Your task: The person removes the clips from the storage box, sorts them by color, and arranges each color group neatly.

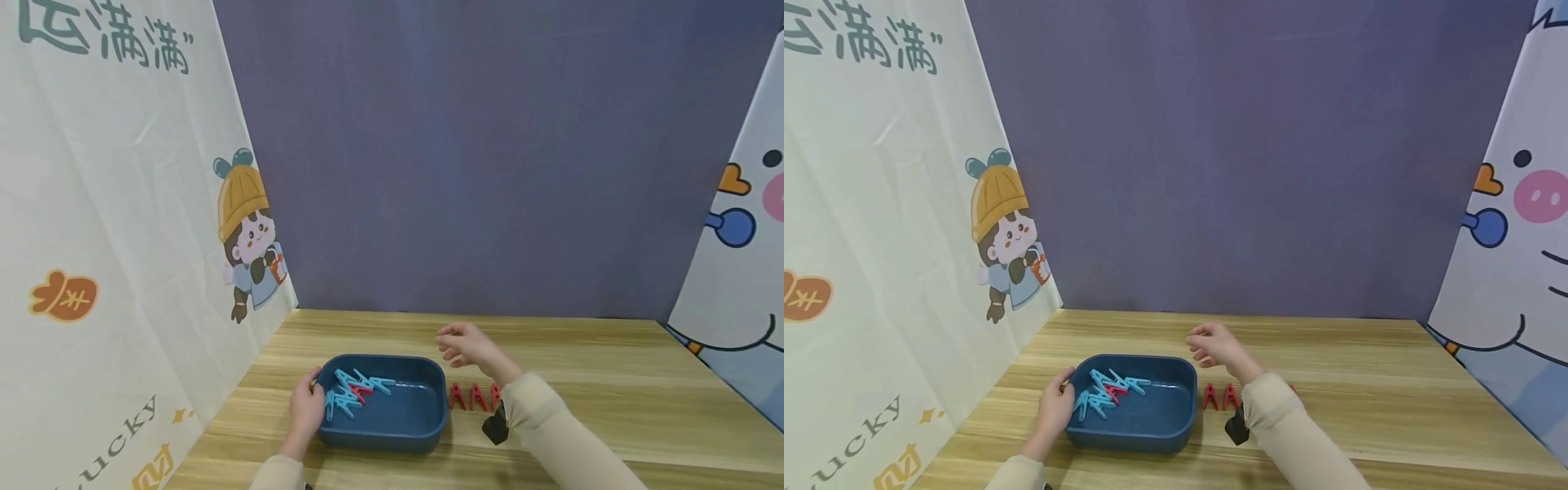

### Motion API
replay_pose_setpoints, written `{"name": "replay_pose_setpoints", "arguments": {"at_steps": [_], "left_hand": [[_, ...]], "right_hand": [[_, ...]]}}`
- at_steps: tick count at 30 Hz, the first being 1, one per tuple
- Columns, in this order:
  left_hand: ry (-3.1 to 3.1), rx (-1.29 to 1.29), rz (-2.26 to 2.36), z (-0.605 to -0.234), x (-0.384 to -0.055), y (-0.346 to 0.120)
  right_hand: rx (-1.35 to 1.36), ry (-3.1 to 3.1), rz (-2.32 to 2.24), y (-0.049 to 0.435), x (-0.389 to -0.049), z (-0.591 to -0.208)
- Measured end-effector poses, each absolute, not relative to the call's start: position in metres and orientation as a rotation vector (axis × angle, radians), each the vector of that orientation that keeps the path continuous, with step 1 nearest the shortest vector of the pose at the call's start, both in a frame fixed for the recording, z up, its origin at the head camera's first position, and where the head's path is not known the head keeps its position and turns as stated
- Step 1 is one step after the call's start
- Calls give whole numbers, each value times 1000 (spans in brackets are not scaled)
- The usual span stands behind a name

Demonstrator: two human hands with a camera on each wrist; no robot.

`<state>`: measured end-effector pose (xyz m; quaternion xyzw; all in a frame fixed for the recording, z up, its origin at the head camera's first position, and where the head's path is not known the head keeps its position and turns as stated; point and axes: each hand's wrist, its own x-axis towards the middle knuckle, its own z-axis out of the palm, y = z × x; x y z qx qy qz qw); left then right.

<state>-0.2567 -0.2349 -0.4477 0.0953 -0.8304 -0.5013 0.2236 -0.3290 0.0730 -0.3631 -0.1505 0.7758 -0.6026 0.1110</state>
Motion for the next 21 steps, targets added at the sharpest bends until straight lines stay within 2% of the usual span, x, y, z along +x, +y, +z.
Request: {"name": "replay_pose_setpoints", "arguments": {"at_steps": [21], "left_hand": [[-2296, 255, -1395, -448, -257, -235]], "right_hand": [[-459, 2269, -1731, 33, -323, -371]]}}
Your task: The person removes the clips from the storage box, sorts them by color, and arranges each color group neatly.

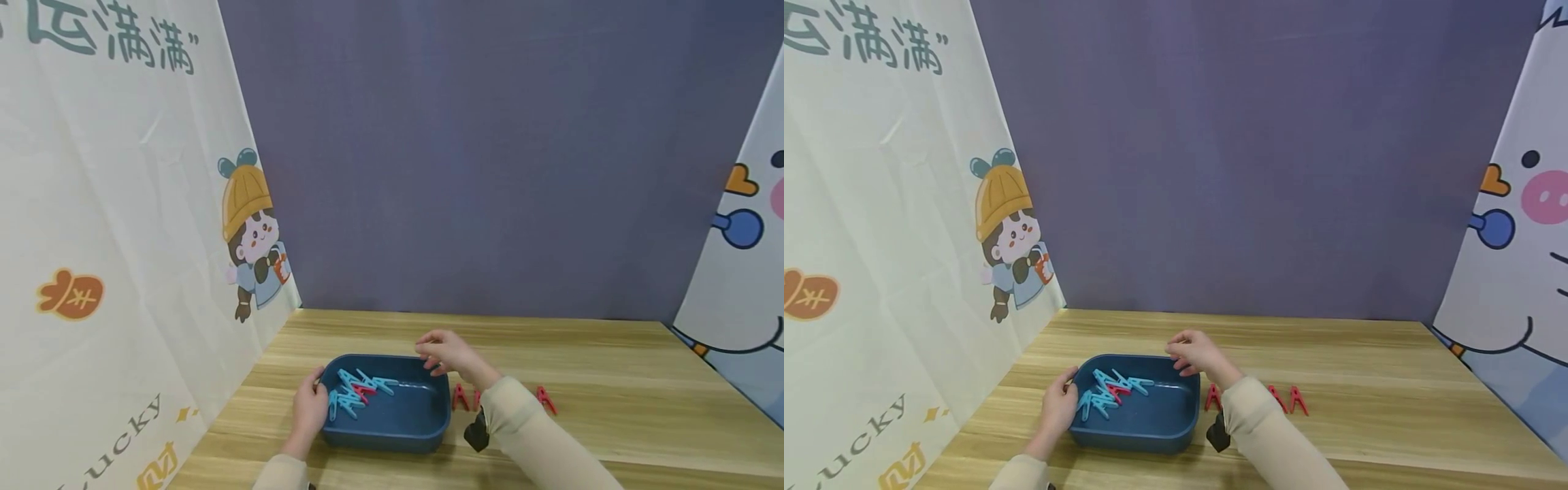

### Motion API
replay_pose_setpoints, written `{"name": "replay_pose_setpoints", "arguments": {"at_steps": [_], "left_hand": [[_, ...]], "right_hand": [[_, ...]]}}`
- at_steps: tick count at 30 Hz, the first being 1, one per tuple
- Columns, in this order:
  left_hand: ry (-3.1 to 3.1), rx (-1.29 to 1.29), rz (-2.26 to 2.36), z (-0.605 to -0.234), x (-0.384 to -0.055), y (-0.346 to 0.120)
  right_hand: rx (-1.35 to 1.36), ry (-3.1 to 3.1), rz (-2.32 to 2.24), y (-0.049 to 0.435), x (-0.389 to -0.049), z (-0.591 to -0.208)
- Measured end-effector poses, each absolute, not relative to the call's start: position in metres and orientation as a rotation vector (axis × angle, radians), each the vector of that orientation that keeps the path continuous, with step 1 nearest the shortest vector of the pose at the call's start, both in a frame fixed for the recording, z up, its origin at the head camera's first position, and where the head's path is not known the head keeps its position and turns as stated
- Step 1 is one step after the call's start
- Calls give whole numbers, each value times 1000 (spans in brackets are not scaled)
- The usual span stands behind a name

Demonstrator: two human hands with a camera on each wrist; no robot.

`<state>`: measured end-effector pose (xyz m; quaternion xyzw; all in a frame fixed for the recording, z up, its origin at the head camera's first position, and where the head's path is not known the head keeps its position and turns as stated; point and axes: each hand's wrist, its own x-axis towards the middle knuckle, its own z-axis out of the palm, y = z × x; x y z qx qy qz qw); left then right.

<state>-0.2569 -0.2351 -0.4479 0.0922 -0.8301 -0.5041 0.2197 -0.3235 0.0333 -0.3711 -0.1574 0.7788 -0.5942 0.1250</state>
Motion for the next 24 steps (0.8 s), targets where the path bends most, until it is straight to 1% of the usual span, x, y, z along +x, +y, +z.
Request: {"name": "replay_pose_setpoints", "arguments": {"at_steps": [24], "left_hand": [[-2275, 241, -1410, -447, -256, -233]], "right_hand": [[-516, 2208, -1714, -5, -320, -383]]}}
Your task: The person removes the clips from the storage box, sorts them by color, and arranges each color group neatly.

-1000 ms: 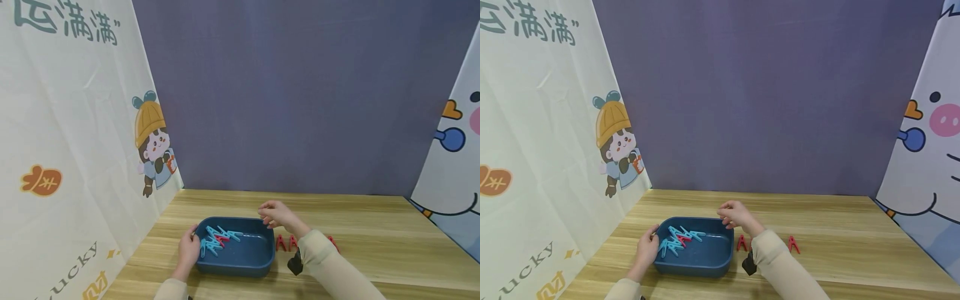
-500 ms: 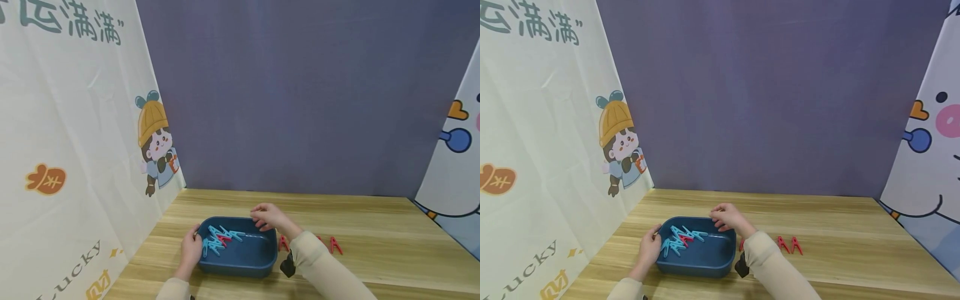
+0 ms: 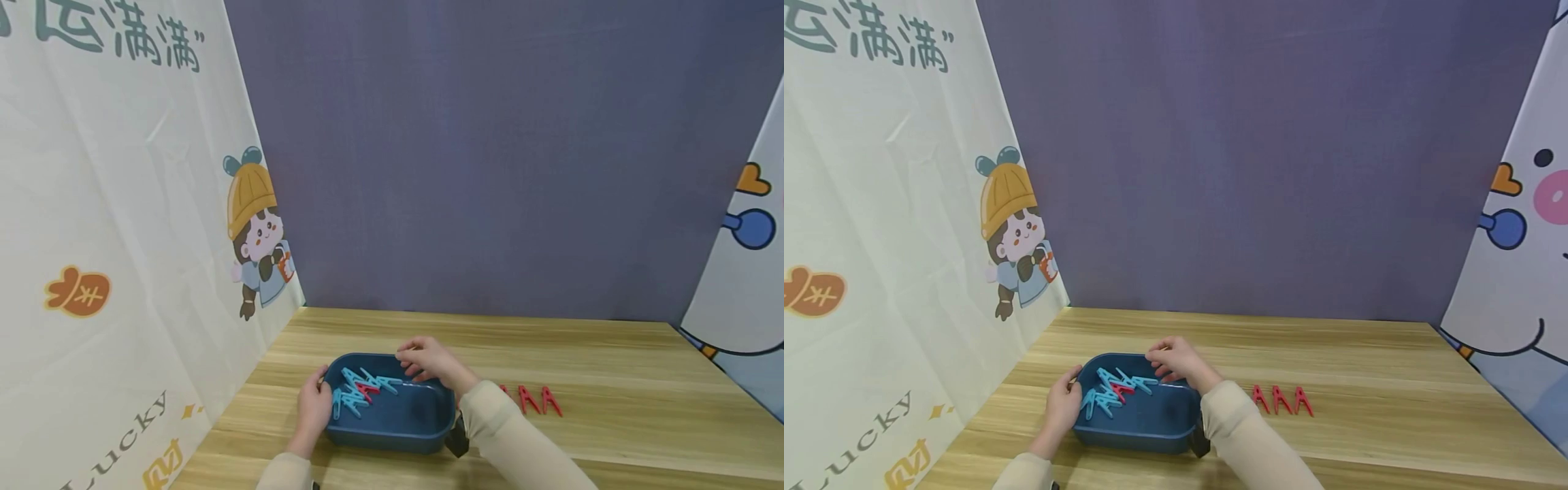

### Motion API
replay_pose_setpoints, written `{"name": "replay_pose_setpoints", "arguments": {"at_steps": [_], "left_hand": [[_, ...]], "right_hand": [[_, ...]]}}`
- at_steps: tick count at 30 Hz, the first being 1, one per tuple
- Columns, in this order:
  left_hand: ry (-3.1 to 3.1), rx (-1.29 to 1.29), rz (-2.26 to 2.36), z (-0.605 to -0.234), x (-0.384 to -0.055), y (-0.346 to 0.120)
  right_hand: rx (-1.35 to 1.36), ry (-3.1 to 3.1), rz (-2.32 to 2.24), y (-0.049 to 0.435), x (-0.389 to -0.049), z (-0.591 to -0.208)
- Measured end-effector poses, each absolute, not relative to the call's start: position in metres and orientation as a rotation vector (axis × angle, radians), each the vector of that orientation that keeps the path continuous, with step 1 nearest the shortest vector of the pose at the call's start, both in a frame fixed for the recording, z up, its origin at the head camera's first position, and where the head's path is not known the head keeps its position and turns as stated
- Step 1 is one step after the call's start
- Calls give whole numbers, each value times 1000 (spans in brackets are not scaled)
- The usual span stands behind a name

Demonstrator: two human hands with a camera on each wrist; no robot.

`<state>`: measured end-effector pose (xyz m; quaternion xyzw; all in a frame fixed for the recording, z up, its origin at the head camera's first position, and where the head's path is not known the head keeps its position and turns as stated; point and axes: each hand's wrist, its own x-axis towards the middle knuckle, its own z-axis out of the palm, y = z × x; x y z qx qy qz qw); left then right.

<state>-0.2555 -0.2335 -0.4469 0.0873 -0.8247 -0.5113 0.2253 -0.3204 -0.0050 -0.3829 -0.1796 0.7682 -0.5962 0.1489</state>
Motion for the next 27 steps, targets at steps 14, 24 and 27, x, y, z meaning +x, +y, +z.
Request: {"name": "replay_pose_setpoints", "arguments": {"at_steps": [14, 24, 27], "left_hand": [[-2274, 258, -1395, -447, -256, -234], [-2275, 257, -1417, -448, -257, -234], [-2275, 254, -1419, -448, -257, -235]], "right_hand": [[-589, 2176, -1690, -22, -315, -389], [-602, 2125, -1675, -33, -314, -397], [-612, 2129, -1658, -37, -314, -400]]}}
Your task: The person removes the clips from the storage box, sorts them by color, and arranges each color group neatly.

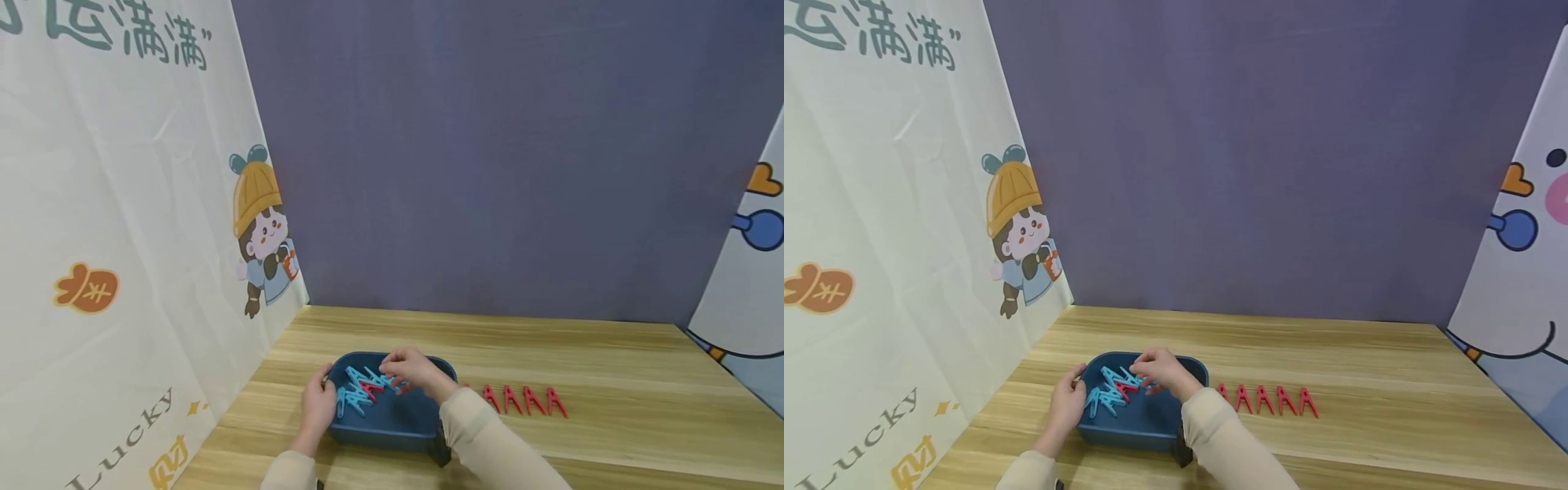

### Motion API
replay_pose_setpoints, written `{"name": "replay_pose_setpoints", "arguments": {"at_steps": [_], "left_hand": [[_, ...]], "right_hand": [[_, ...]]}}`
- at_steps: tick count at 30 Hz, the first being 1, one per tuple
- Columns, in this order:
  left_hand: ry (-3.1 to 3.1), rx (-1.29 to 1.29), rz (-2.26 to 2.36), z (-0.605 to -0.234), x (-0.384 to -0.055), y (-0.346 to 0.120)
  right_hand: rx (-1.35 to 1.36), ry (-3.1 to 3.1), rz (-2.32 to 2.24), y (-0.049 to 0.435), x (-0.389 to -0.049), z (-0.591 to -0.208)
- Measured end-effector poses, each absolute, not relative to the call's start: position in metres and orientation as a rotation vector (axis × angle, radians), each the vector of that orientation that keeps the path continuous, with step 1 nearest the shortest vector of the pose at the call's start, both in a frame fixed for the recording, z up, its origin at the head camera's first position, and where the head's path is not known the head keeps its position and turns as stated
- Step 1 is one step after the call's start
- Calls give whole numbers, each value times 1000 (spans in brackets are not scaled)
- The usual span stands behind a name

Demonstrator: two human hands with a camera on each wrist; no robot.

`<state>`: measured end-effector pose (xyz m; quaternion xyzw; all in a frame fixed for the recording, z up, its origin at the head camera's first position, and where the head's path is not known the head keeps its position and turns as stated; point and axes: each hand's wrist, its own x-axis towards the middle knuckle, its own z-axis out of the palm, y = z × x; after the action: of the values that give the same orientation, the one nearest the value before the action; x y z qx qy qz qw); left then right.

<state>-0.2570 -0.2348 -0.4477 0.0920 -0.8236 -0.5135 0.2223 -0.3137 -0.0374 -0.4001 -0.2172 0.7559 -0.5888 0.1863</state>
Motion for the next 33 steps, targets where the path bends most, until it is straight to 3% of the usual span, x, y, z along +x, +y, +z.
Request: {"name": "replay_pose_setpoints", "arguments": {"at_steps": [33], "left_hand": [[-2274, 277, -1402, -451, -261, -236]], "right_hand": [[-522, 2071, -1581, -65, -303, -422]]}}
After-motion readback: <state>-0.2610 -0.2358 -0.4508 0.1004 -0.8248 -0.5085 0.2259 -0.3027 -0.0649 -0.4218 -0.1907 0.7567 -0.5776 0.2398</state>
